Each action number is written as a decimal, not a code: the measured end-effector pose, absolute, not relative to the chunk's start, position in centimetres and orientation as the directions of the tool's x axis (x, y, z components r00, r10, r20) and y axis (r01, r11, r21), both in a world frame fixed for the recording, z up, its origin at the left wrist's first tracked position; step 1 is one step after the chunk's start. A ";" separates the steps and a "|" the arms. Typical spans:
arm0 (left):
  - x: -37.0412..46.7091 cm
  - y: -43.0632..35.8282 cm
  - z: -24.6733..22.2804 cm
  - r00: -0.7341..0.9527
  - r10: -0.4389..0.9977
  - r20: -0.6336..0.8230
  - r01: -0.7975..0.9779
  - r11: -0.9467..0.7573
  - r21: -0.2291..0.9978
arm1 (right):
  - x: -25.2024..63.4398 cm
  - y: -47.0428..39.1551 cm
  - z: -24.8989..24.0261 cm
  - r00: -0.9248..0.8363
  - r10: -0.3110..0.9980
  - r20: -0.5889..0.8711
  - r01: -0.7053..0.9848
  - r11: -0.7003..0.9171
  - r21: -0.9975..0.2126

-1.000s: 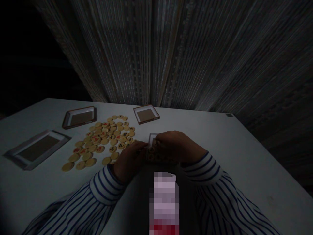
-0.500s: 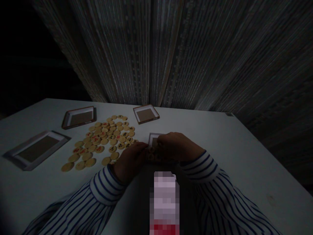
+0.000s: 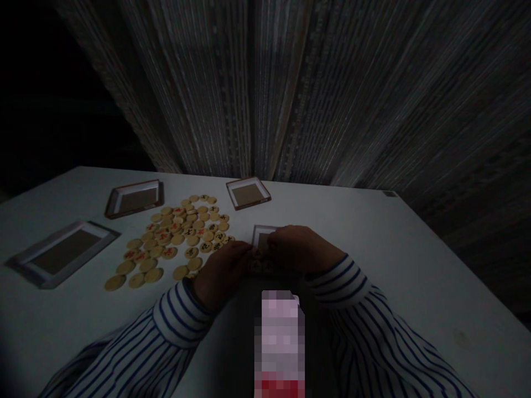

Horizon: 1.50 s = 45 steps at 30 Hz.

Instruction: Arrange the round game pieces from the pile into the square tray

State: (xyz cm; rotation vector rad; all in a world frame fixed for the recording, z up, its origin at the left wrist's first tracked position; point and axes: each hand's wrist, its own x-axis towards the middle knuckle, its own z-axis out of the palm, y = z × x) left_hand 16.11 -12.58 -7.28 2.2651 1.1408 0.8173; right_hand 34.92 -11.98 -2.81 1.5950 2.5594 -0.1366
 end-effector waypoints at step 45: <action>16.1 -12.6 -7.6 0.489 0.811 0.321 0.514 -0.565 0.645 | 34.7 -12.2 -2.6 -0.478 0.854 -0.206 0.878 0.468 -0.097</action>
